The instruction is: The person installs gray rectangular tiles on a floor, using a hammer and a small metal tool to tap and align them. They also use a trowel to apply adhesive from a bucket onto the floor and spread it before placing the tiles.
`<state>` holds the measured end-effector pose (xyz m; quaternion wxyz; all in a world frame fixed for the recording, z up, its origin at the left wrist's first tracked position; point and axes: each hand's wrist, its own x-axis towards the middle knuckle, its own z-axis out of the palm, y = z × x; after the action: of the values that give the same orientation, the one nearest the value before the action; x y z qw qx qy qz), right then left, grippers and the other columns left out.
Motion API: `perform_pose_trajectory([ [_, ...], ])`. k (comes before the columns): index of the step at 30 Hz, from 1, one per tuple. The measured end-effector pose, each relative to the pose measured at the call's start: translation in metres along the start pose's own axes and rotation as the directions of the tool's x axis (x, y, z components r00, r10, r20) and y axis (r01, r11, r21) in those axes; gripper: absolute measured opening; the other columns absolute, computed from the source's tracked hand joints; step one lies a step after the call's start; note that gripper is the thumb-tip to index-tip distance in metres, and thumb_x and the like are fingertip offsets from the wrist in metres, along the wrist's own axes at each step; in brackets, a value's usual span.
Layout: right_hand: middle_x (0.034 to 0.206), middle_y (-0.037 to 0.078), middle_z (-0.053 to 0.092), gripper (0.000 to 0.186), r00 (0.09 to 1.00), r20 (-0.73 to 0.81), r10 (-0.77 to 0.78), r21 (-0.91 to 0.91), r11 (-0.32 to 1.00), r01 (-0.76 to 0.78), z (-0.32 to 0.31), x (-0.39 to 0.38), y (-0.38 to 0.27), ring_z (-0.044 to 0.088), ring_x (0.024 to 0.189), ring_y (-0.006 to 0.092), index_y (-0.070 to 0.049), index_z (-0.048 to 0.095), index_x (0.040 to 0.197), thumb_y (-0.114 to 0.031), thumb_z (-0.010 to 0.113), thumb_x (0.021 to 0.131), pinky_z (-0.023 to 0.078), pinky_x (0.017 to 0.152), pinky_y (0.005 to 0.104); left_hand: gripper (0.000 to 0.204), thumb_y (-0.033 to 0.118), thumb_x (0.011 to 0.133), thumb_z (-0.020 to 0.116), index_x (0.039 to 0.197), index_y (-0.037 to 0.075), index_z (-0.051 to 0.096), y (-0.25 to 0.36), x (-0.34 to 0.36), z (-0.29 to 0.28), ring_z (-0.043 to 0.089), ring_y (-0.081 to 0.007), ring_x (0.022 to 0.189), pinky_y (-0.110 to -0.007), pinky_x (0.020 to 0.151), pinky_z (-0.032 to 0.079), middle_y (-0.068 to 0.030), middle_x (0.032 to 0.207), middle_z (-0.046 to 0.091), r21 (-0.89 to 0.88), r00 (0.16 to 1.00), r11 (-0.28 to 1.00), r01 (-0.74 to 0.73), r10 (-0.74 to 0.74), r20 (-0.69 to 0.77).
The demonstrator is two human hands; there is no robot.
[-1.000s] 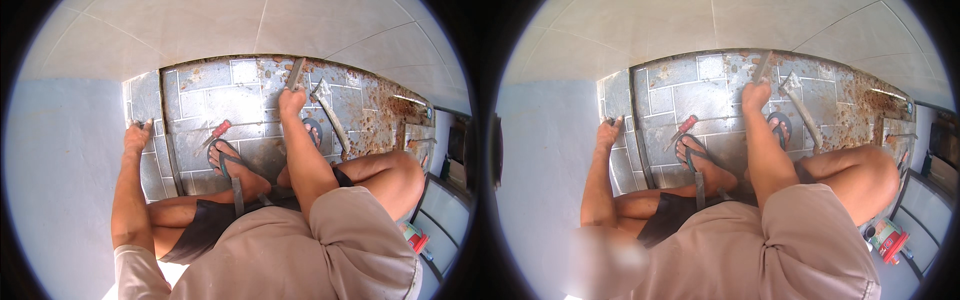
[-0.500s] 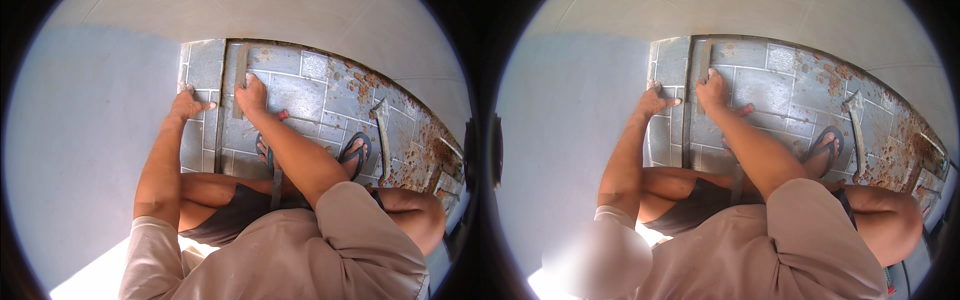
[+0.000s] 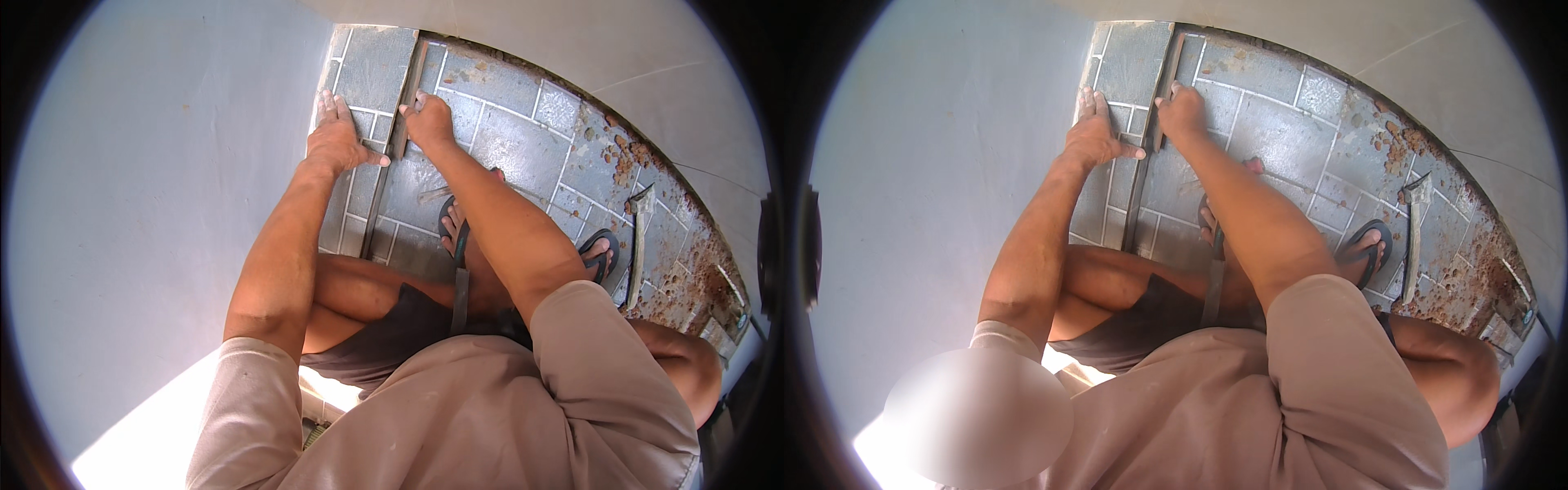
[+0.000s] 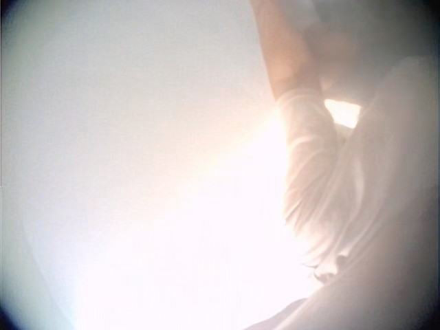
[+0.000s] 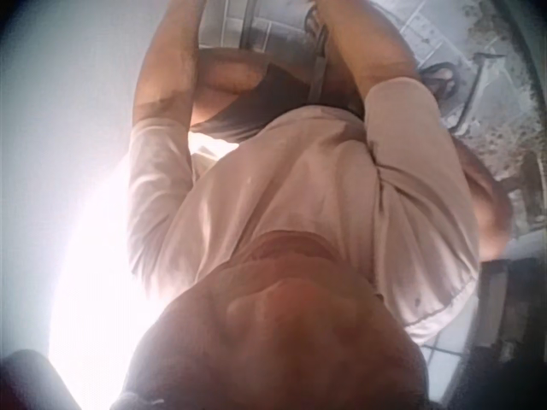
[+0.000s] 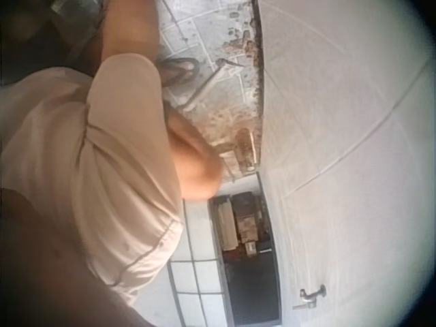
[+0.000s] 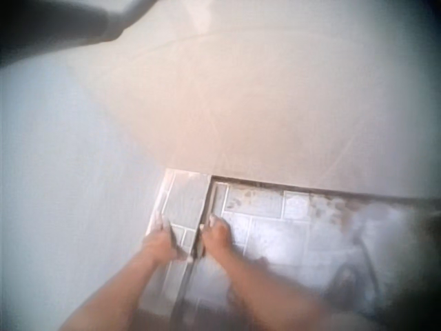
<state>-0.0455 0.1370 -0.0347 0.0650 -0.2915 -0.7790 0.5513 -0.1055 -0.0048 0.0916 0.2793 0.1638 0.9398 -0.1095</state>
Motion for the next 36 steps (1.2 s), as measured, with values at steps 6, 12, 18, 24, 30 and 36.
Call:
perform_pose_trajectory([
  [6,0.113,0.028,0.074,0.055,0.997,-0.028,0.067,0.155,0.986,-0.062,0.009,0.015,0.010,0.074,0.107,0.0404,0.008,0.069,0.134,-0.017,0.084,0.087,0.058,0.094,0.0437,0.170,0.066,0.052,0.101,0.165,-0.015,0.004,0.012,-0.004,0.006,0.003,-0.0447,0.166,-0.054,0.132,0.025,-0.0371,0.175,0.001,-0.016,1.000,1.000,-0.005,0.005,-0.024],
  [12,0.115,0.026,0.075,0.055,0.992,-0.023,0.122,0.252,0.961,-0.112,0.014,0.023,0.013,0.075,0.106,0.0367,0.007,0.070,0.135,-0.017,0.084,0.088,0.058,0.096,0.0423,0.164,0.074,0.062,0.094,0.165,-0.016,0.004,0.016,0.000,0.011,0.000,-0.0467,0.165,-0.056,0.131,0.023,-0.0387,0.174,0.000,0.023,1.000,1.000,0.014,-0.014,-0.004],
  [18,0.120,0.024,0.074,0.054,0.994,-0.007,0.110,0.288,0.952,-0.103,0.017,0.028,0.016,0.075,0.104,0.0357,0.006,0.068,0.138,-0.019,0.081,0.091,0.060,0.093,0.0409,0.160,0.075,0.066,0.091,0.165,-0.017,0.004,0.017,0.002,0.017,0.000,-0.0474,0.165,-0.057,0.131,0.022,-0.0404,0.173,0.000,0.010,0.999,1.000,0.024,-0.023,-0.041],
  [24,0.137,0.020,0.064,0.051,0.953,0.211,0.216,0.392,0.875,-0.285,-0.001,0.022,0.003,0.076,0.098,0.0305,0.000,0.060,0.149,-0.015,0.071,0.102,0.067,0.074,0.0370,0.155,0.073,0.071,0.088,0.165,-0.017,0.004,0.014,0.005,0.019,0.000,-0.0480,0.165,-0.058,0.131,0.022,-0.0398,0.174,0.000,-0.002,0.999,1.000,0.018,-0.018,-0.049],
  [30,0.131,0.014,0.066,0.059,0.937,0.294,0.188,0.345,0.894,-0.287,-0.016,0.024,-0.014,0.072,0.094,0.0224,-0.003,0.044,0.162,-0.011,0.063,0.108,0.068,0.071,0.0348,0.148,0.070,0.077,0.084,0.164,-0.018,0.003,0.014,0.006,0.020,-0.002,-0.0492,0.165,-0.061,0.130,0.020,-0.0405,0.173,-0.001,-0.014,0.998,1.000,0.018,-0.019,-0.066],
  [36,0.126,0.016,0.071,0.068,0.920,0.347,0.183,0.348,0.886,-0.308,-0.030,0.036,-0.021,0.077,0.092,0.0247,-0.015,0.037,0.168,-0.009,0.064,0.106,0.070,0.068,0.0385,0.144,0.067,0.082,0.080,0.163,-0.019,-0.002,0.016,0.008,0.028,-0.010,-0.0515,0.163,-0.066,0.130,0.009,-0.0406,0.173,-0.006,-0.083,0.996,0.996,0.038,-0.044,-0.075],
])
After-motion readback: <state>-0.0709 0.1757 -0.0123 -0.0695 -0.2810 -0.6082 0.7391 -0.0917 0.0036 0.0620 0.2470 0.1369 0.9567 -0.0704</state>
